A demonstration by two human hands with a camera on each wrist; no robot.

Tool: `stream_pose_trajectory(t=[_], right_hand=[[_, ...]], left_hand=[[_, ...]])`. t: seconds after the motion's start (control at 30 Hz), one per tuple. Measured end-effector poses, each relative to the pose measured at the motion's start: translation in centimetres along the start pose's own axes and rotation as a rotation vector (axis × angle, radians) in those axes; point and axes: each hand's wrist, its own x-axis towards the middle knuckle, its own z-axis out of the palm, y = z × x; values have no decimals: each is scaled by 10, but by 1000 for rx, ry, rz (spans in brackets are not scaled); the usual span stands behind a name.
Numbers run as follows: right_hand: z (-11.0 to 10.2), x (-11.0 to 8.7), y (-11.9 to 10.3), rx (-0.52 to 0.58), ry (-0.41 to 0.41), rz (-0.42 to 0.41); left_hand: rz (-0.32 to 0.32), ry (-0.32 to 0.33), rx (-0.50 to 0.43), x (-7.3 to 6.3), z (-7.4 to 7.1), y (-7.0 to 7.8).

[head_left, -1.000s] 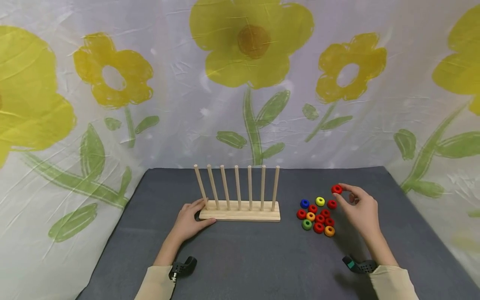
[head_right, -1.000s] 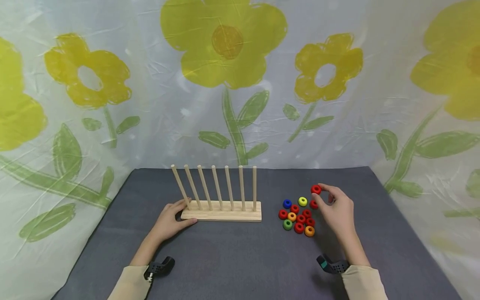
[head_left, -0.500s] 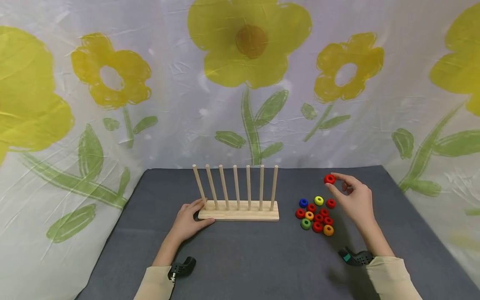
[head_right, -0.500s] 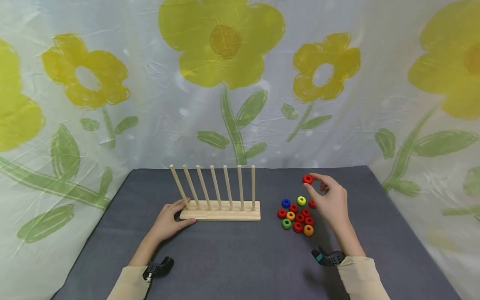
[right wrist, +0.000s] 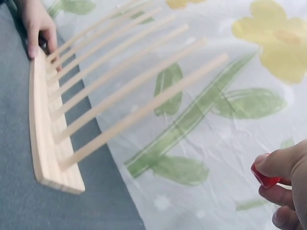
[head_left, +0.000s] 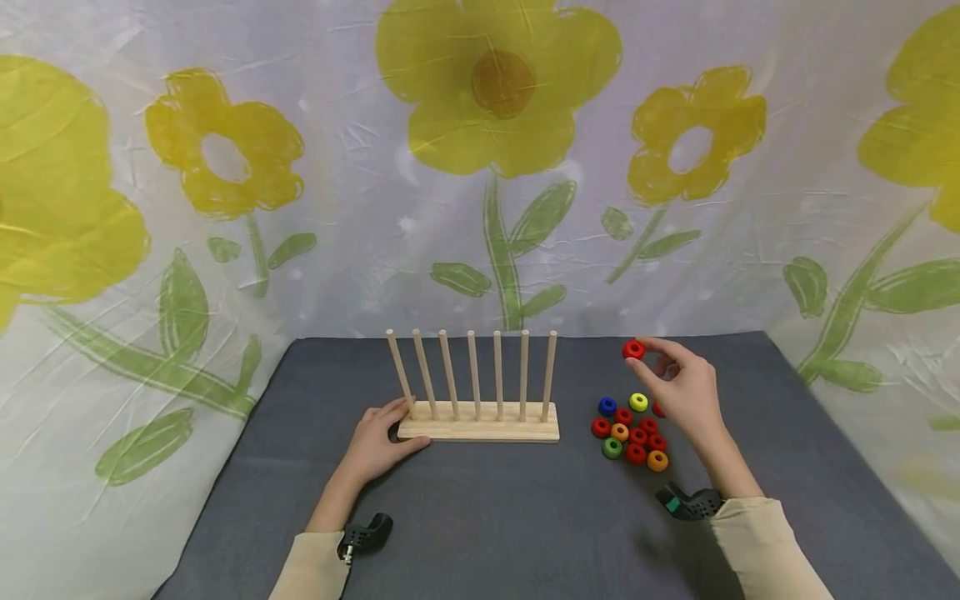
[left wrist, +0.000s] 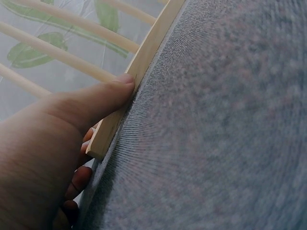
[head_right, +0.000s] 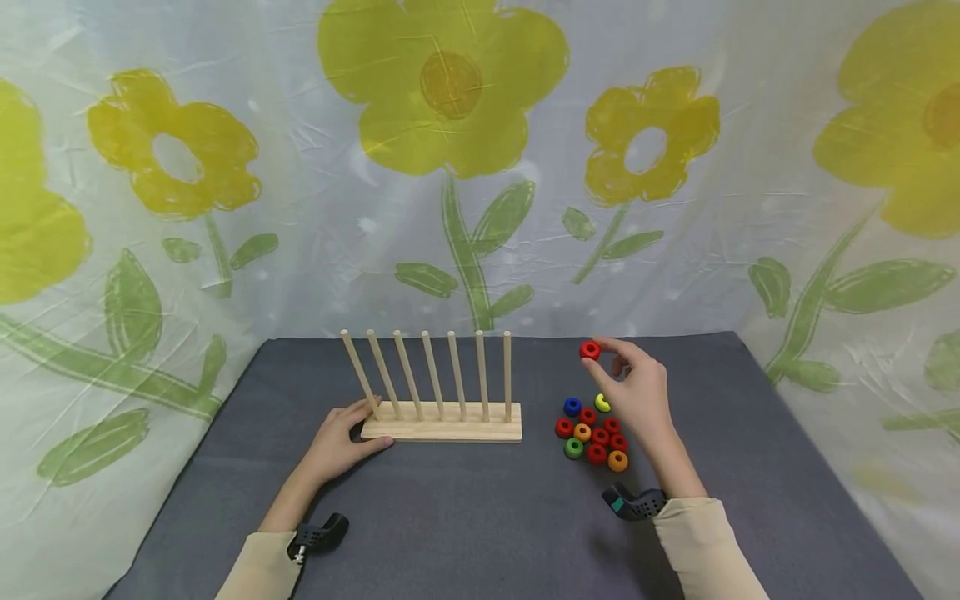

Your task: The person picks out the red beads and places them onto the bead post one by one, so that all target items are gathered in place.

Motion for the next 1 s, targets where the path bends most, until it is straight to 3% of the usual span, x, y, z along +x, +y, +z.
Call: stream_pose_trajectory(t=[1.0], right_hand=[[27,21,-36,89,-22,-24]], left_hand=[[-37,8,-15,2,0,-1]])
